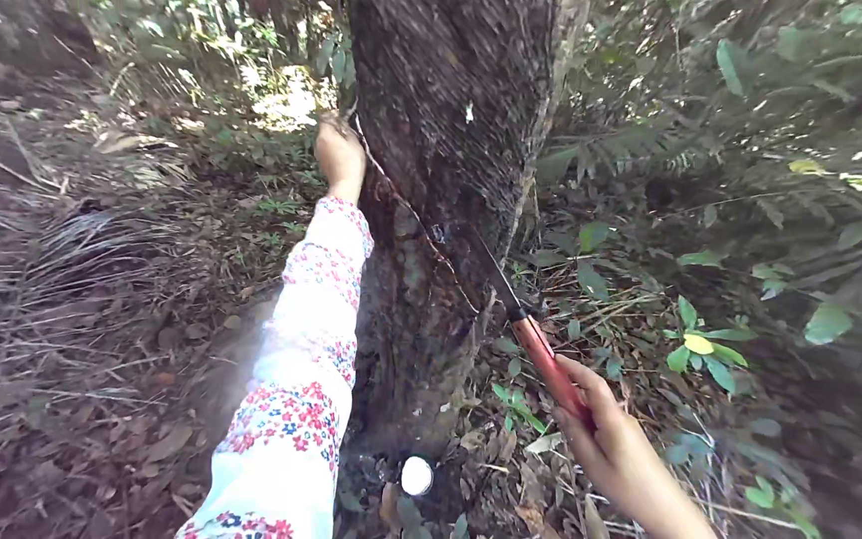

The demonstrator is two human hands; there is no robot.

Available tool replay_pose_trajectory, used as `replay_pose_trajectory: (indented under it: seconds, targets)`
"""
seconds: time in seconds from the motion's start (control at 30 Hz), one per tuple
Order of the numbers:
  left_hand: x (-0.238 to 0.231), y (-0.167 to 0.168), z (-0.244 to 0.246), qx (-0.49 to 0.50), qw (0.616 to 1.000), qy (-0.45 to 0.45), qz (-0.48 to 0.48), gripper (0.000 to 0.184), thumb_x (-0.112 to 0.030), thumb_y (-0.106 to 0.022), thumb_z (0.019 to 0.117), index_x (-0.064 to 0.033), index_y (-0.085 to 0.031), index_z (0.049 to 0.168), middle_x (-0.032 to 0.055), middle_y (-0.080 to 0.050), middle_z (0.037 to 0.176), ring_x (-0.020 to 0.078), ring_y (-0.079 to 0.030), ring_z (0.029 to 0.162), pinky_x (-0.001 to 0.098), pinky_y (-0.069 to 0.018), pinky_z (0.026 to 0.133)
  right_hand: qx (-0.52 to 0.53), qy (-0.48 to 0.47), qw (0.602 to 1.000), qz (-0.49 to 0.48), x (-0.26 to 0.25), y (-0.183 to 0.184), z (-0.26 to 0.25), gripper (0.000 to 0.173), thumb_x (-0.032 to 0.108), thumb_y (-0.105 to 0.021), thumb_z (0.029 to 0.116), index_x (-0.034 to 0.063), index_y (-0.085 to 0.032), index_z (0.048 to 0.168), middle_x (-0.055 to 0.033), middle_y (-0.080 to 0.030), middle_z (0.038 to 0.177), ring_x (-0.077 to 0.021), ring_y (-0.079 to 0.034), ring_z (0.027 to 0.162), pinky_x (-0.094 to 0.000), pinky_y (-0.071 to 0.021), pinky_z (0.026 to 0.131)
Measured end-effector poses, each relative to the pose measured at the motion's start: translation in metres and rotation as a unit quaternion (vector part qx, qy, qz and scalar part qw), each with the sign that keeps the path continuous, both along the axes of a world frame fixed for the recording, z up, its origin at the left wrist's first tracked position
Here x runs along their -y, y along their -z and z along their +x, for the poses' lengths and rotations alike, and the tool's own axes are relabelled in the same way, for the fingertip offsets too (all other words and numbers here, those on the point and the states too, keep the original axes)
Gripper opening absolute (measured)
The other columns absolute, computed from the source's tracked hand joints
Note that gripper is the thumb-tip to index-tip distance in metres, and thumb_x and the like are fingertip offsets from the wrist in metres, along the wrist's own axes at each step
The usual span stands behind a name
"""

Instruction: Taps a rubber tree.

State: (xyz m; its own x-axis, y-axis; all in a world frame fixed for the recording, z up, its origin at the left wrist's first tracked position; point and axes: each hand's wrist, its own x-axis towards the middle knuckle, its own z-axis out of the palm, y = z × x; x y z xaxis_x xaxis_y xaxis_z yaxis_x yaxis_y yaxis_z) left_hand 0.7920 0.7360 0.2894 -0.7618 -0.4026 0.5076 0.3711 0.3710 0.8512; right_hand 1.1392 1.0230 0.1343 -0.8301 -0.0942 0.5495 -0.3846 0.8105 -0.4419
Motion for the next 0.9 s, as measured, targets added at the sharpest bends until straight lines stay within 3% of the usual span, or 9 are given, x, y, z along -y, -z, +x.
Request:
replay_pose_trajectory:
  seconds: [0.13, 0.2, 0.27, 0.33, 0.4, 0.53, 0.67, 0.8, 0.9]
  targets:
    - [0.015, -0.03, -0.016, -0.167, 0.891, 0.191, 0.377, 0.026, -0.017, -0.035, 0.1107, -0.0014, -0.056, 0.112, 0.0069, -0.062, 0.091, 0.0136, -0.062, 0.078, 0.0308, -0.0552, 0.072, -0.017, -0.04, 0.999, -0.026, -0.015, 0.007, -0.003, 0.054, 0.021, -0.057, 0.0975, 0.0062, -0.045, 0.148, -0.0067, -0.067, 0.079, -0.0067, -0.057, 0.053, -0.0235, -0.0515, 0.051]
    - [0.013, -0.036, -0.004, -0.2, 0.855, 0.273, 0.394, 0.031, -0.021, -0.028, 0.1124, -0.0084, -0.052, 0.099, 0.0008, -0.06, 0.078, 0.0106, -0.061, 0.068, 0.0284, -0.0558, 0.066, -0.026, -0.055, 0.998, -0.034, -0.019, 0.009, -0.01, 0.053, 0.022, -0.056, 0.0979, 0.0061, -0.045, 0.148, -0.0057, -0.068, 0.081, -0.0045, -0.057, 0.054, -0.0211, -0.0513, 0.052]
    - [0.003, -0.026, 0.014, -0.169, 0.913, 0.252, 0.272, 0.035, -0.021, -0.026, 0.1115, -0.0115, -0.049, 0.087, -0.0063, -0.052, 0.063, 0.0042, -0.052, 0.053, 0.0224, -0.0491, 0.054, -0.037, -0.064, 0.996, -0.042, -0.02, 0.01, -0.021, 0.053, 0.021, -0.056, 0.0981, 0.0039, -0.046, 0.147, -0.0069, -0.068, 0.083, -0.0047, -0.057, 0.055, -0.0218, -0.0514, 0.052]
    - [-0.005, 0.006, 0.04, -0.063, 0.976, 0.195, 0.076, 0.034, -0.019, -0.035, 0.1105, 0.0061, -0.057, 0.115, 0.007, -0.057, 0.081, 0.0122, -0.057, 0.065, 0.0313, -0.0545, 0.066, -0.05, -0.065, 0.996, -0.038, -0.02, 0.007, -0.033, 0.054, 0.018, -0.056, 0.0976, 0.0004, -0.046, 0.147, -0.0092, -0.069, 0.085, -0.0069, -0.057, 0.055, -0.0244, -0.0517, 0.052]
    - [-0.018, 0.045, 0.067, 0.004, 0.982, 0.183, -0.049, 0.036, -0.019, -0.045, 0.108, 0.0102, -0.059, 0.122, 0.0155, -0.065, 0.091, 0.0185, -0.063, 0.076, 0.0399, -0.0562, 0.075, -0.065, -0.06, 0.996, -0.023, -0.016, 0.0, -0.049, 0.054, 0.016, -0.055, 0.0967, -0.0007, -0.047, 0.147, -0.0101, -0.07, 0.086, -0.0095, -0.057, 0.056, -0.0271, -0.0521, 0.053]
    - [-0.048, 0.107, 0.118, -0.052, 0.973, 0.209, -0.081, 0.024, -0.01, -0.054, 0.1011, 0.012, -0.064, 0.103, 0.0139, -0.065, 0.081, 0.0154, -0.062, 0.07, 0.0358, -0.0543, 0.07, -0.078, -0.069, 0.995, 0.012, 0.002, -0.025, -0.087, 0.049, 0.013, -0.053, 0.0985, -0.0009, -0.05, 0.146, -0.0155, -0.071, 0.092, -0.0191, -0.064, 0.064, -0.0367, -0.0562, 0.061]
    - [-0.079, 0.125, 0.138, -0.366, 0.907, 0.178, -0.107, 0.026, -0.016, -0.058, 0.0955, 0.0071, -0.065, 0.086, 0.011, -0.065, 0.07, 0.01, -0.062, 0.062, 0.0254, -0.0544, 0.062, -0.052, -0.087, 0.994, 0.034, 0.022, -0.043, -0.129, 0.05, 0.012, -0.054, 0.1001, 0.0017, -0.048, 0.148, -0.0199, -0.071, 0.092, -0.0308, -0.068, 0.071, -0.0499, -0.0568, 0.068]
    - [-0.1, 0.098, 0.103, -0.529, 0.822, 0.104, -0.185, 0.045, -0.032, -0.049, 0.1047, 0.0044, -0.069, 0.087, 0.0178, -0.073, 0.081, 0.0212, -0.072, 0.083, 0.0342, -0.054, 0.093, -0.034, -0.076, 0.994, 0.068, 0.039, -0.053, -0.163, 0.052, 0.01, -0.057, 0.1008, 0.0051, -0.046, 0.151, -0.0228, -0.072, 0.1, -0.0407, -0.072, 0.084, -0.06, -0.0566, 0.075]
    - [-0.104, 0.085, 0.073, -0.556, 0.788, 0.047, -0.261, 0.048, -0.032, -0.046, 0.1008, 0.0011, -0.069, 0.075, 0.0166, -0.072, 0.071, 0.0255, -0.073, 0.074, 0.0397, -0.0544, 0.09, 0.044, -0.015, 0.993, 0.112, 0.055, -0.059, -0.165, 0.042, 0.013, -0.051, 0.1054, 0.005, -0.047, 0.146, -0.0255, -0.068, 0.113, -0.043, -0.071, 0.093, -0.0598, -0.0561, 0.081]
